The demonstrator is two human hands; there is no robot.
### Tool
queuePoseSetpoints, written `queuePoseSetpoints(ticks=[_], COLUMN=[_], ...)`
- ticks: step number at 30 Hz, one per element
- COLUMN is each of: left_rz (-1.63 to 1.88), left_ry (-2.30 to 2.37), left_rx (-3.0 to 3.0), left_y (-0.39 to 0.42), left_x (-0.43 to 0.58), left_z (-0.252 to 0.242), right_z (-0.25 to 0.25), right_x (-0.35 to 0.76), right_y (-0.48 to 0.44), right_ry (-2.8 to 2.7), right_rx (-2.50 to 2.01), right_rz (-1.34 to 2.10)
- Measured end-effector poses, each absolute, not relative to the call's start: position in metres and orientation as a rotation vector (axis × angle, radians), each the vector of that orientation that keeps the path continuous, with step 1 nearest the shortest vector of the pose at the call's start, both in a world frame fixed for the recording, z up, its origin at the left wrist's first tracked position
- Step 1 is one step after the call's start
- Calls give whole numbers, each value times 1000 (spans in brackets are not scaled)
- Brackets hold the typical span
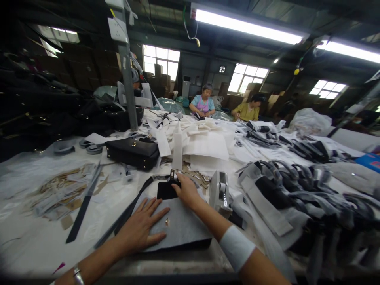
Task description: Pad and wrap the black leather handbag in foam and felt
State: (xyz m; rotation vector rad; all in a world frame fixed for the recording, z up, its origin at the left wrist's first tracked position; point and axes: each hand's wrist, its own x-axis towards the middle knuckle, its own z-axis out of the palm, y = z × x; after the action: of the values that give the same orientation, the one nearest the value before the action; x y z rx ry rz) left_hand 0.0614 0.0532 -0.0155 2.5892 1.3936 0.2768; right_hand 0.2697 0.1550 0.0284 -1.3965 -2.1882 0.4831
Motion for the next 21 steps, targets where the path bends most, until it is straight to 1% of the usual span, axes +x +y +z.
queuePoseSetpoints(ticks=[4, 10, 13, 15, 18, 21], left_rz=[332, 413, 470, 510, 575, 659], left_ry=[1387, 1380, 1375, 1386, 1396, 1400], left_rx=[2626, 2640, 2650, 2653, 2666, 2699], left_y=[53, 53, 51, 50, 47, 44], left_x=[61, 60, 60, 60, 61, 62], left_z=[-17, -23, -24, -25, -24, -23], right_z=[35, 40, 26, 12, -7, -17], right_x=[254, 267, 278, 285, 291, 295], right_y=[171, 115, 87, 77, 72, 71], right_ry=[-2128, -2196, -2253, -2324, -2419, -2415], right_rx=[-1417, -1203, -1059, -951, -841, -795], right_rz=[530, 585, 603, 555, 463, 457])
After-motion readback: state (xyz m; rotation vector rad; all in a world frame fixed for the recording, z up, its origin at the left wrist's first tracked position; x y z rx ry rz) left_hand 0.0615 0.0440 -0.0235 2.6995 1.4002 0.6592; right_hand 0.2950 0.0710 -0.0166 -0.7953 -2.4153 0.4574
